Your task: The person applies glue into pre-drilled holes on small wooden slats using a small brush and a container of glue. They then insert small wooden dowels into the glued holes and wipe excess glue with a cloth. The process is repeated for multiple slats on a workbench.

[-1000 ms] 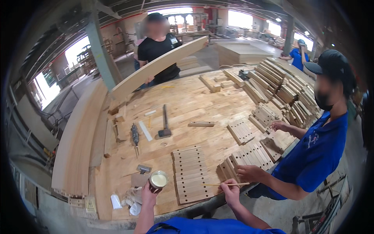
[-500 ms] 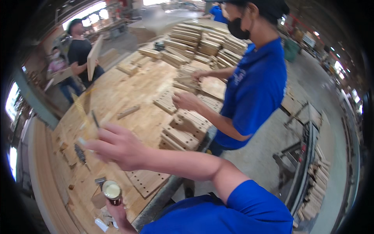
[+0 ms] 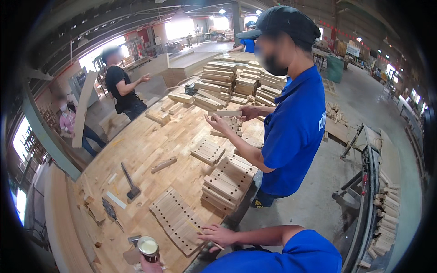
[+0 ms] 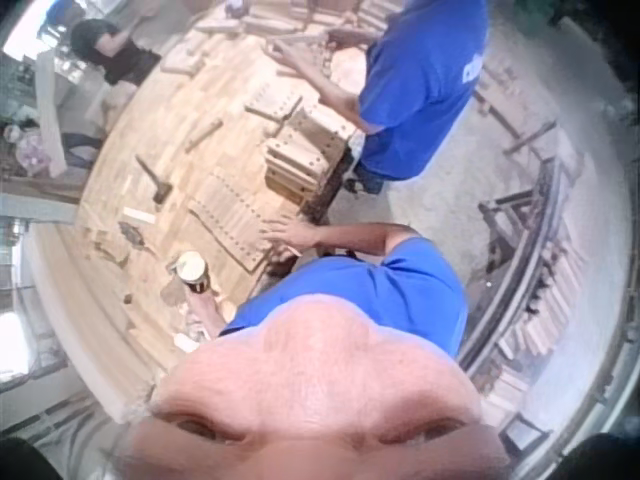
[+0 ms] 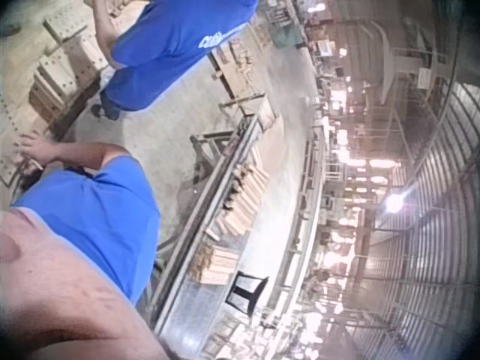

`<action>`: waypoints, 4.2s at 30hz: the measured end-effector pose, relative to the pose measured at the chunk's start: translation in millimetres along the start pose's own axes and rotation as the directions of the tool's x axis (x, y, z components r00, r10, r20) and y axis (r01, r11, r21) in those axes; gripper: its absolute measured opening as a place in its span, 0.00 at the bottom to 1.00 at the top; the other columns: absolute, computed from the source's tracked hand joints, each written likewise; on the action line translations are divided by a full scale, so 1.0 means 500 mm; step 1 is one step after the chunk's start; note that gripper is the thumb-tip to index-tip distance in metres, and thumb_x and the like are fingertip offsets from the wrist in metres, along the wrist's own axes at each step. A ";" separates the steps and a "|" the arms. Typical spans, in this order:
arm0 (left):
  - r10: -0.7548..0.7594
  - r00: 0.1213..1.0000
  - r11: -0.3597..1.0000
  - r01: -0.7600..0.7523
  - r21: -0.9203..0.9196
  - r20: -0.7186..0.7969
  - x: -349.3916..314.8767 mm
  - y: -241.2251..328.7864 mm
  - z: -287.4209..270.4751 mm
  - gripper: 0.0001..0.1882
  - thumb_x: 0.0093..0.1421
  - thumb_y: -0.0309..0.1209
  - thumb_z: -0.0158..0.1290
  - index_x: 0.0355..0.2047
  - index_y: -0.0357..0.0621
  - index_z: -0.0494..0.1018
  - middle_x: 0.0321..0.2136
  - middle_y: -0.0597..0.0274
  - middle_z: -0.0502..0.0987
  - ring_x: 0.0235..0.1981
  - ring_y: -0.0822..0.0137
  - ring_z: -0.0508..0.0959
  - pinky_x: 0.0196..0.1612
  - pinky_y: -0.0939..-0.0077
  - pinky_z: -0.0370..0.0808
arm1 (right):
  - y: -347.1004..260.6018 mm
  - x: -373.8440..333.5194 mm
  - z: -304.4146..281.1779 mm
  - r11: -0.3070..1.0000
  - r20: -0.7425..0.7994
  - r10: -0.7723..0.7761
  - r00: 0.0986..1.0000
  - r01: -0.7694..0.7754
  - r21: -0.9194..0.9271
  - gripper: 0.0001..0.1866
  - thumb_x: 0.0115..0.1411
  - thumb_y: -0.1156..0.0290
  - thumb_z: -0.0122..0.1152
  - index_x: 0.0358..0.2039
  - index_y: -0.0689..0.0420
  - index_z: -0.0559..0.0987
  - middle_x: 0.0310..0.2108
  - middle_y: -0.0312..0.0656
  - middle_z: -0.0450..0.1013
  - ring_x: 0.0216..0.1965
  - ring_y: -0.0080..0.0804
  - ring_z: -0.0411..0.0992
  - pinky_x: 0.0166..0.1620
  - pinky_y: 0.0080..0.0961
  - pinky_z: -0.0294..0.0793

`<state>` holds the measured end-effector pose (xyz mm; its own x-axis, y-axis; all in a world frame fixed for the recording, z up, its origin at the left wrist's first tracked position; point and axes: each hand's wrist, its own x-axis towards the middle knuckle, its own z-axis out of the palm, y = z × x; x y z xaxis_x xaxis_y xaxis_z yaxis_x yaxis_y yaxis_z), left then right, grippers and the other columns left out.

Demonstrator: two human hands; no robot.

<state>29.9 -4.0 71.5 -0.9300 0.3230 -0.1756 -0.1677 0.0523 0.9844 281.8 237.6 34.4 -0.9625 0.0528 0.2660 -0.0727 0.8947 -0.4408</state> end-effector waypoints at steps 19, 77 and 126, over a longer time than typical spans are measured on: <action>-0.304 0.953 0.812 0.266 -0.519 0.012 0.013 -0.059 -0.066 0.21 0.61 0.46 0.43 0.50 0.49 0.65 0.48 0.60 0.70 0.43 0.61 0.72 0.43 0.63 0.72 | 0.020 0.060 0.076 0.999 -0.030 0.019 0.999 -0.021 -0.048 0.30 0.54 0.64 0.52 0.58 0.47 0.59 0.56 0.41 0.59 0.63 0.42 0.49 0.58 0.46 0.50; -0.374 0.923 0.777 0.366 -0.512 0.090 -0.021 -0.065 0.018 0.21 0.61 0.44 0.44 0.51 0.47 0.65 0.48 0.60 0.68 0.44 0.63 0.71 0.44 0.67 0.73 | -0.027 0.363 -0.264 0.957 -0.634 -0.284 0.719 0.256 -0.138 0.23 0.50 0.71 0.57 0.48 0.54 0.70 0.33 0.39 0.67 0.34 0.38 0.64 0.36 0.32 0.64; -0.291 0.956 0.879 0.285 -0.381 0.045 -0.130 -0.037 0.079 0.18 0.60 0.39 0.48 0.42 0.37 0.66 0.36 0.54 0.72 0.36 0.61 0.75 0.34 0.60 0.79 | -0.140 0.212 -0.070 0.840 -0.225 0.196 0.954 -0.045 0.541 0.10 0.58 0.65 0.56 0.28 0.58 0.75 0.19 0.44 0.70 0.20 0.38 0.70 0.25 0.27 0.68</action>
<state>106.6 11.4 65.0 -0.8254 0.3357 -0.4539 -0.5376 -0.2219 0.8135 194.2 196.2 123.4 -0.8741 0.3256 0.3605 -0.1593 0.5088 -0.8460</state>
